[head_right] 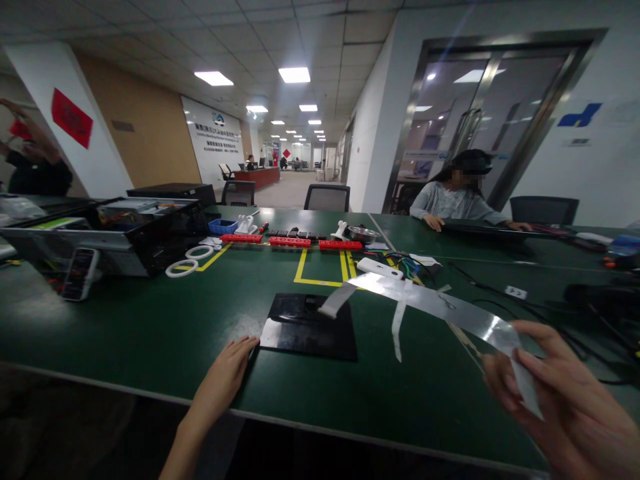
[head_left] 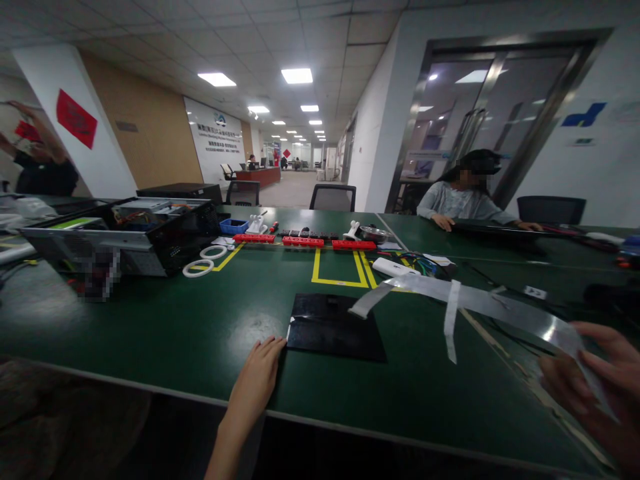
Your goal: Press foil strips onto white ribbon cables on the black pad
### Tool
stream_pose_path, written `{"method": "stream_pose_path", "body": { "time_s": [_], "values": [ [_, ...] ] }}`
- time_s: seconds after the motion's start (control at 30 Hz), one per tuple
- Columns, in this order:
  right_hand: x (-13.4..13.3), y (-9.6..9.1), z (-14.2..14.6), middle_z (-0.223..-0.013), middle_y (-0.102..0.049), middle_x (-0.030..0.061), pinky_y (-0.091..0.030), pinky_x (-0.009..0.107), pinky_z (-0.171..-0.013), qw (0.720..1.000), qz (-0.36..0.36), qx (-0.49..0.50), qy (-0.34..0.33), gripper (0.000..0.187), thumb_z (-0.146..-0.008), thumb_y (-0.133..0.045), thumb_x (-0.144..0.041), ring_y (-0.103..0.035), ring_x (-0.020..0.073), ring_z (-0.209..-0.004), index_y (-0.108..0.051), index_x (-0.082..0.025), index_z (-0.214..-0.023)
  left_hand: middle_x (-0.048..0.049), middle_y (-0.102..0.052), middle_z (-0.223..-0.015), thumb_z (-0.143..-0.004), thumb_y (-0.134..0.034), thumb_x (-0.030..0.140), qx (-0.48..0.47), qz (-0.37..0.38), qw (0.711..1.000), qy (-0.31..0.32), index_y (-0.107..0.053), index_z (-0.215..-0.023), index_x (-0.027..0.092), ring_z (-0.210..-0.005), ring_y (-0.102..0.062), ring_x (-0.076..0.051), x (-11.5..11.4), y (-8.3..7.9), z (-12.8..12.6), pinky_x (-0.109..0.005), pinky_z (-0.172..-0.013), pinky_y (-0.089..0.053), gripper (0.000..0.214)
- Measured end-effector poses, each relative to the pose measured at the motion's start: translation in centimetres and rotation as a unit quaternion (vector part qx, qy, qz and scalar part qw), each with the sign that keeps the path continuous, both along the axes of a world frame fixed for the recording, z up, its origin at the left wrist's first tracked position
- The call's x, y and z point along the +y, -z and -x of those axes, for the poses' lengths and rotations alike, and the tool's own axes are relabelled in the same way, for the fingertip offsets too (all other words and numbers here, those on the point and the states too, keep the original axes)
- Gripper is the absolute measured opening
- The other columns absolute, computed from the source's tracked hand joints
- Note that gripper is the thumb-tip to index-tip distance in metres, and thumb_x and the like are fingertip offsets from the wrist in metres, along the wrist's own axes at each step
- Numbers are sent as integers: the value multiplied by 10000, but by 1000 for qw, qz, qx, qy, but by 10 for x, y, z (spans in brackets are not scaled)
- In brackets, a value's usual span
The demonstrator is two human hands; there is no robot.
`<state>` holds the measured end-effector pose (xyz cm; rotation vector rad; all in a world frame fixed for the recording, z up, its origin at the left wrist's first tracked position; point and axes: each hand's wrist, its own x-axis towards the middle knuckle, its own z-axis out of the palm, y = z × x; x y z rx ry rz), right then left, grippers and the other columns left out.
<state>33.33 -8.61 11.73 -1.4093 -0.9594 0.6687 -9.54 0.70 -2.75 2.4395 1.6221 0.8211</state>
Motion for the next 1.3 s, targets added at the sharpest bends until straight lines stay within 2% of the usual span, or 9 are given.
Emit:
{"method": "stream_pose_path", "body": {
  "time_s": [0.07,0.13,0.23,0.37,0.5,0.6,0.67,0.93,1.3],
  "values": [
    [4,-13,21,-483,-337,5,-286,277,-384,994,-13,101,-38,223,-704,-624,-492,-366,105,-400,-542,-346,-850,-63,-585,-1263,-892,-314,105,0,0,1000,-1,-531,-1230,191,-1230,-468,-180,0,0,0,-431,-1072,-298,411],
    [9,-19,41,-490,-359,-11,-321,249,-388,985,-5,156,-77,284,-651,-697,-420,-380,101,-406,-536,-322,-863,-62,-586,-1263,-883,-320,95,-3,0,1000,-4,-534,-1229,191,-1229,-469,-180,0,0,0,-431,-1072,-298,418],
    [25,-13,62,-488,-384,-46,-383,227,-412,968,33,196,-154,440,-570,-767,-338,-413,101,-414,-497,-284,-915,-66,-590,-1257,-864,-325,74,-10,0,1000,-4,-546,-1215,188,-1227,-473,-187,0,0,-1,-438,-1066,-304,430],
    [56,23,80,-549,-482,-54,-315,164,-363,933,118,208,-268,462,-637,-734,-356,-430,77,-393,-451,-256,-989,-61,-590,-1258,-877,-322,91,-15,0,1000,-1,-544,-1217,194,-1227,-472,-186,1,2,0,-444,-1066,-301,419],
    [83,69,95,-527,-471,-68,-276,139,-326,911,176,173,-331,382,-714,-662,-362,-435,71,-381,-438,-234,-996,-63,-589,-1260,-887,-312,97,-9,6,1000,-3,-543,-1221,191,-1227,-472,-183,2,3,0,-438,-1067,-301,417],
    [95,94,102,-505,-465,-75,-287,140,-310,909,197,131,-344,370,-747,-609,-383,-434,80,-373,-432,-221,-1029,-66,-583,-1267,-886,-308,89,-6,6,1000,0,-540,-1227,187,-1236,-461,-180,2,3,1,-435,-1072,-293,424],
    [99,102,103,-516,-479,-72,-305,144,-312,913,200,102,-342,372,-763,-585,-392,-443,84,-383,-429,-216,-1051,-68,-580,-1271,-889,-309,92,-5,6,1000,0,-537,-1232,186,-1240,-456,-178,2,3,1,-435,-1075,-288,422],
    [100,95,107,-601,-517,-63,-335,143,-333,926,200,25,-320,406,-782,-555,-439,-492,75,-415,-428,-212,-1094,-68,-582,-1267,-870,-311,63,-2,3,1000,4,-542,-1224,187,-1232,-466,-175,2,3,1,-422,-1072,-294,441],
    [105,110,108,-567,-530,-62,-374,175,-304,938,168,-90,-291,397,-765,-493,-477,-541,116,-375,-428,-179,-1019,-90,-604,-1234,-881,-296,59,3,-17,1000,-23,-555,-1199,172,-1197,-505,-194,4,-6,-4,-450,-1039,-341,426]
  ]
}}
